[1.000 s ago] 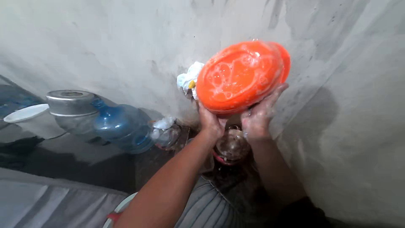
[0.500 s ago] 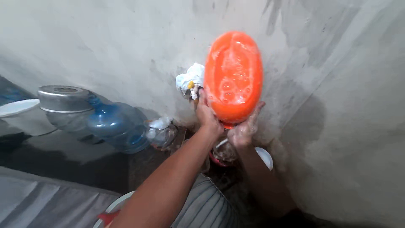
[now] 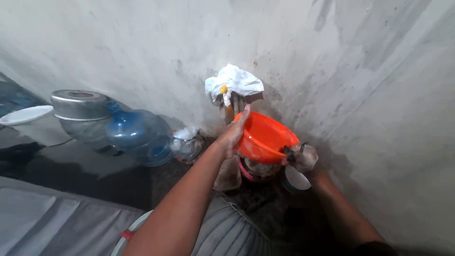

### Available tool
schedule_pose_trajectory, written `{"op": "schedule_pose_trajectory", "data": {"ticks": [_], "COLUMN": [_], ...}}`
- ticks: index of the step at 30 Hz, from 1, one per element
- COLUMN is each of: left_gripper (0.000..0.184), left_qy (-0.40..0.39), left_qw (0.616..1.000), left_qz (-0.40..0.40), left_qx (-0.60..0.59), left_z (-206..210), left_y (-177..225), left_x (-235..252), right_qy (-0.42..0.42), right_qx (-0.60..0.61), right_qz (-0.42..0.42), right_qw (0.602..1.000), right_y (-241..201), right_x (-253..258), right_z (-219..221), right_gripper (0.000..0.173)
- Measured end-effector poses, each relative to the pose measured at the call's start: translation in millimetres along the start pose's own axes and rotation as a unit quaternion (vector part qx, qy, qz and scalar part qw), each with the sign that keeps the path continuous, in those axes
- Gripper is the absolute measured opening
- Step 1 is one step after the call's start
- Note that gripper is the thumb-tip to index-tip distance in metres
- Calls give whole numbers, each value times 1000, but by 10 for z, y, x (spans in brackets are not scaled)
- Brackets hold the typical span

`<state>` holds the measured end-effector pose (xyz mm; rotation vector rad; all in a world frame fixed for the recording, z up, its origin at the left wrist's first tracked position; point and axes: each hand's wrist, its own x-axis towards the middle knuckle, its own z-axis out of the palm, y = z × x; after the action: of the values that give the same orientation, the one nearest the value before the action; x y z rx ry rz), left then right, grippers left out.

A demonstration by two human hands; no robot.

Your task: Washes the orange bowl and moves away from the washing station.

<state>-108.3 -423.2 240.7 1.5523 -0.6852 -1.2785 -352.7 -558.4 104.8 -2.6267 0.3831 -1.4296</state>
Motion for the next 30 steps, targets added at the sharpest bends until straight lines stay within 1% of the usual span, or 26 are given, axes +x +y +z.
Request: {"op": "schedule_pose_trajectory", "data": {"ticks": [1, 2, 4, 5, 6, 7, 8, 9, 10, 11, 12, 13, 14, 15, 16, 17, 18, 19, 20, 21, 22, 23, 24, 26, 28, 30], "left_gripper": [84, 72, 43, 38, 41, 43, 44, 43, 42, 40, 38, 37, 36, 36, 35, 36, 36, 36, 35, 35, 35, 35, 34, 35, 37, 39], "left_qy": [9, 20, 58, 77, 94, 107, 119, 130, 139, 143, 144, 140, 131, 118, 103, 90, 92, 106, 124, 139, 154, 169, 179, 181, 163, 139], "left_qw": [1000, 1000, 998, 996, 994, 993, 992, 990, 988, 988, 987, 988, 989, 991, 993, 994, 994, 991, 988, 985, 982, 979, 977, 976, 978, 981], "left_qz": [-21, -24, -13, -3, 10, 23, 37, 49, 55, 58, 59, 60, 60, 60, 59, 60, 66, 76, 88, 97, 103, 108, 114, 117, 119, 125], "left_qx": [2, -5, -29, -45, -50, -39, -18, 6, 23, 30, 28, 24, 20, 14, 6, -2, -5, -10, -20, -33, -37, -29, -20, -23, -47, -56], "left_z": [-17, -37, -43, -37, -25, -8, 22, 61, 100, 134, 165, 197, 228, 254, 271, 266, 239, 194, 147, 103, 73, 53, 47, 84, 153, 242], "left_y": [-36, -103, -206, -222, -236, -250, -262, -263, -260, -258, -254, -251, -251, -247, -242, -248, -257, -268, -286, -298, -296, -290, -283, -259, -222, -195], "left_x": [12, 28, 23, -8, -42, -80, -120, -157, -182, -198, -210, -223, -233, -234, -222, -196, -161, -133, -116, -114, -128, -151, -180, -232, -247, -255], "right_qy": [-31, -38, -26, -30, -60, -115, -181, -244, -287, -301, -293, -258, -204, -146, -108, -103, -131, -183, -241, -295, -336, -359, -357, -308, -246, -200], "right_qx": [12, 22, 30, 18, -11, -57, -93, -121, -124, -114, -81, -28, 49, 144, 237, 308, 334, 315, 265, 186, 88, -12, -94, -186, -206, -155], "right_qz": [-5, -27, -72, -86, -76, -44, 25, 118, 210, 301, 367, 404, 425, 442, 449, 437, 412, 373, 322, 279, 255, 249, 257, 290, 307, 320], "right_qw": [999, 999, 997, 996, 995, 991, 979, 955, 926, 897, 879, 877, 880, 873, 855, 839, 838, 853, 876, 895, 902, 899, 893, 887, 896, 913], "right_y": [-8, 9, 50, 37, -31, -150, -290, -418, -509, -544, -544, -538, -555, -619, -692, -783, -870, -937, -953, -946, -918, -867, -798, -595, -440, -380], "right_x": [-17, -41, -53, -7, 72, 174, 294, 438, 576, 693, 796, 868, 912, 954, 1002, 1054, 1108, 1150, 1154, 1146, 1140, 1131, 1125, 1177, 1297, 1413], "right_z": [-2, 19, 89, 123, 140, 143, 151, 188, 248, 331, 413, 489, 556, 602, 651, 672, 670, 632, 592, 530, 452, 377, 321, 307, 358, 437], "right_gripper": [34, 39, 61, 63, 58, 44, 32, 24, 25, 31, 39, 45, 46, 44, 40, 38, 40, 43, 46, 44, 39, 34, 28, 22, 26, 34]}}
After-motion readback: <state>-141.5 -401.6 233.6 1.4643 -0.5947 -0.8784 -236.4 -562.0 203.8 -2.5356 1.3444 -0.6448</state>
